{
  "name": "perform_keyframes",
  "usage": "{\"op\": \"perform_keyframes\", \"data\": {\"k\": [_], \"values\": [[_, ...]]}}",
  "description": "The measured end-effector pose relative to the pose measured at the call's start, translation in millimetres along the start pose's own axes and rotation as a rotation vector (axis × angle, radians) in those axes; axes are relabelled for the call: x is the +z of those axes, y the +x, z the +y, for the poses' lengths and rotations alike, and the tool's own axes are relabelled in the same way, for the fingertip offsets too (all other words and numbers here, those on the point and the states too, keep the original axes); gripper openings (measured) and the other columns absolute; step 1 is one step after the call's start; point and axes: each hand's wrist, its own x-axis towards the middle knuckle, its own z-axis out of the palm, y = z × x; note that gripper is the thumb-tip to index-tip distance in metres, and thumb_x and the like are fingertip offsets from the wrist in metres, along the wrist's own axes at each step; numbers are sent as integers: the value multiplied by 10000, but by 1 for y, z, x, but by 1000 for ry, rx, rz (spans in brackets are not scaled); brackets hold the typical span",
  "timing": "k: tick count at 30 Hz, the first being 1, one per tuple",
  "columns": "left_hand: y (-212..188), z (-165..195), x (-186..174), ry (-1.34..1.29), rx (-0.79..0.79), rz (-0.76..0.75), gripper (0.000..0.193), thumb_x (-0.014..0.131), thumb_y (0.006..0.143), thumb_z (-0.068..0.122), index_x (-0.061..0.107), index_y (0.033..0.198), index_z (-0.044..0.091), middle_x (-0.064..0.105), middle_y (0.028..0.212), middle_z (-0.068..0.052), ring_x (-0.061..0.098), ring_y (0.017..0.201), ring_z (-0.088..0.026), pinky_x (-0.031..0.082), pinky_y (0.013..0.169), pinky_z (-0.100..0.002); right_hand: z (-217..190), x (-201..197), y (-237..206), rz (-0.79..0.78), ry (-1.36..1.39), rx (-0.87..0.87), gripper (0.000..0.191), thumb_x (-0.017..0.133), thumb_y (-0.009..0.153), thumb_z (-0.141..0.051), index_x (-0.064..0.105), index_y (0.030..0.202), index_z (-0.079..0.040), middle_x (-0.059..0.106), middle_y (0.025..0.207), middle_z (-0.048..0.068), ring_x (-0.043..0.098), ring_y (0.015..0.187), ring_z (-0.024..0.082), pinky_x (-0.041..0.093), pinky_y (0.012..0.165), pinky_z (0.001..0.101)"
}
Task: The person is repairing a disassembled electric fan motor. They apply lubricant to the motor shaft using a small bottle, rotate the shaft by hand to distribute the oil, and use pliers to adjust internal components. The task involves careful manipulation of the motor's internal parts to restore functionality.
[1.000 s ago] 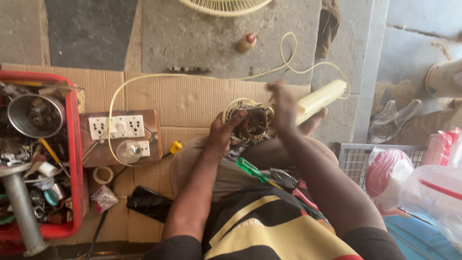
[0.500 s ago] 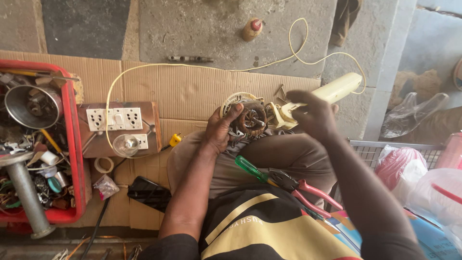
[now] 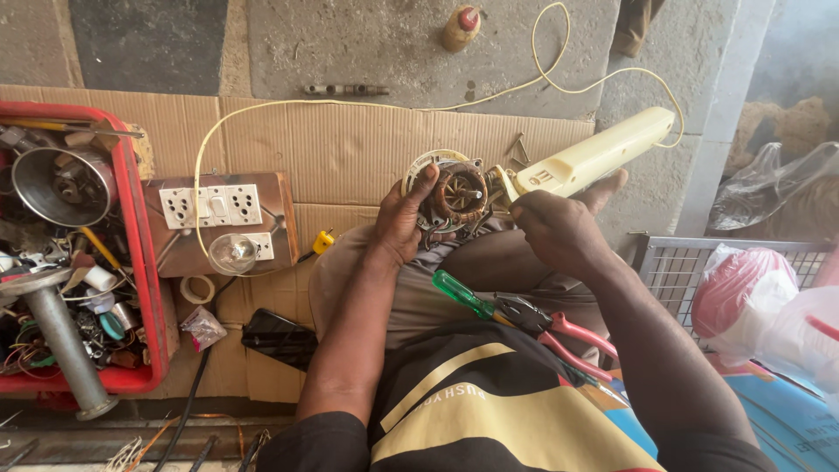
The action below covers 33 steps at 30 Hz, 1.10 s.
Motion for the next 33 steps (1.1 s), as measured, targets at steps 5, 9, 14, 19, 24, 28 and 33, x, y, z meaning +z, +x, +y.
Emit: {"op": "perform_keyframes", "data": {"k": [5, 9, 14, 19, 24, 28, 33], "values": [[1, -3, 0, 30, -3, 17, 733, 811, 743, 548, 571, 1245, 70, 727, 1012, -109, 773, 754, -213, 676, 488, -402, -20, 0, -4, 25, 84, 161, 353, 573, 1018, -344, 707, 1050, -20, 718, 795, 139, 697, 733, 226, 559, 696, 404], [2, -8, -1, -25, 73, -66, 691, 883, 767, 446, 589, 1249, 49, 723, 990, -100, 755, 772, -193, 670, 560, -364, -45, 6, 1, 63, -62, 206, 484, 559, 1020, -450, 741, 931, -10, 720, 758, 154, 688, 735, 257, 534, 730, 441], [5, -11, -1, -41, 57, -58, 641, 909, 731, 391, 604, 1182, 52, 718, 912, -73, 763, 726, -183, 692, 588, -375, -65, 18, 2, 96, -205, 106, 479, 594, 1001, -435, 712, 826, -5, 709, 757, 232, 702, 773, 383, 525, 763, 501], [6, -11, 3, -46, 83, -26, 631, 914, 764, 371, 604, 1205, 43, 730, 941, -89, 741, 718, -185, 642, 568, -363, -76, 25, -5, 139, -317, 97, 411, 619, 976, -388, 687, 848, -3, 709, 842, 259, 699, 821, 432, 529, 794, 531], [4, -7, 8, -63, 65, -37, 644, 903, 713, 380, 600, 1177, 53, 754, 947, -106, 780, 734, -202, 692, 573, -406, -89, 31, -2, 128, -508, 42, 324, 581, 1008, -288, 624, 998, 33, 655, 974, 240, 693, 861, 408, 546, 784, 538], [3, -5, 9, -10, 86, 23, 634, 899, 727, 382, 620, 1182, 41, 741, 927, -107, 748, 700, -188, 683, 549, -394, -89, 35, -4, 101, -591, 55, 340, 582, 1014, -310, 624, 1010, 27, 638, 1000, 216, 685, 923, 382, 554, 772, 532], [5, -9, 8, -23, 153, 10, 620, 909, 723, 316, 630, 1176, -2, 747, 939, -126, 754, 712, -206, 676, 565, -375, -73, 43, -11, 168, -621, -60, 288, 561, 1028, -266, 620, 1002, 15, 652, 979, 212, 689, 913, 374, 559, 793, 518]]}}
